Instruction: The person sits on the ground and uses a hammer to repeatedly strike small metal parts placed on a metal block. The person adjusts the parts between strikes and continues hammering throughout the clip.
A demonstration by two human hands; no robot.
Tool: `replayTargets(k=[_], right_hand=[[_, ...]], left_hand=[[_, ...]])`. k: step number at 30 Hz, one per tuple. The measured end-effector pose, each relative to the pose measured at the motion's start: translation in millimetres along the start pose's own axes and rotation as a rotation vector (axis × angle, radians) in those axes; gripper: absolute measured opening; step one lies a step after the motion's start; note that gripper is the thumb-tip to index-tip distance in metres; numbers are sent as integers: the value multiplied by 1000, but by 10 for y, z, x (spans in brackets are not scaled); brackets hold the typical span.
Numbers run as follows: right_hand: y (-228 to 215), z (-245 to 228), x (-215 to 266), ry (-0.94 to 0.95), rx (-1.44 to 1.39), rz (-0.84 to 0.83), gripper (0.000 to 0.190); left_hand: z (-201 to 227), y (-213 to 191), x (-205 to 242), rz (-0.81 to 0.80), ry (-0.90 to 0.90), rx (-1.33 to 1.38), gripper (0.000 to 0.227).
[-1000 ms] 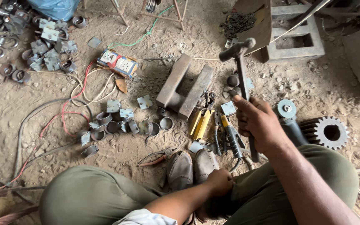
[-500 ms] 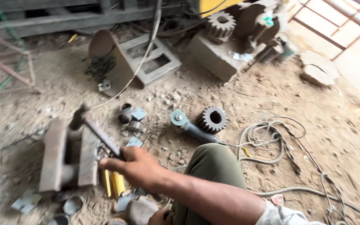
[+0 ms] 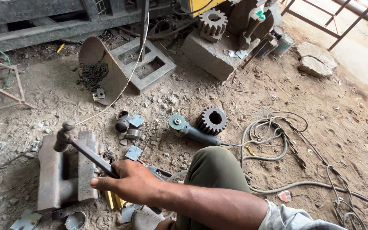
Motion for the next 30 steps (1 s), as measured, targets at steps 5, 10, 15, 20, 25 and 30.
replayTargets(k=[5,10,15,20,25,30], right_hand=[[-12,0,-16,6,4,5,59],[9,33,-42,-11,-17,21,56],[23,39,-50,4,21,47,57],[19,30,-32,-14,-32,37,58],[8,29,-38,-15,14,30,57],[1,69,-59,28,14,22,60]], left_hand=[[50,50,-65,10,0,14,31],[35,69,-41,32,7,29,30],[-52,37,12,52,16,38,29],[-96,-10,-9,64,28,43,28],[-94,-13,9,71,38,38,27],[-37,79,18,69,29,44,26]])
Point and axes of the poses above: each hand's wrist, its own x-axis away from the middle knuckle, its own y-axis out of the palm, z = x × y, the point moved 2 cm from there along -x, towards the middle knuckle, and after that the axes turned 1 degree about x, right-handed, at the moved point
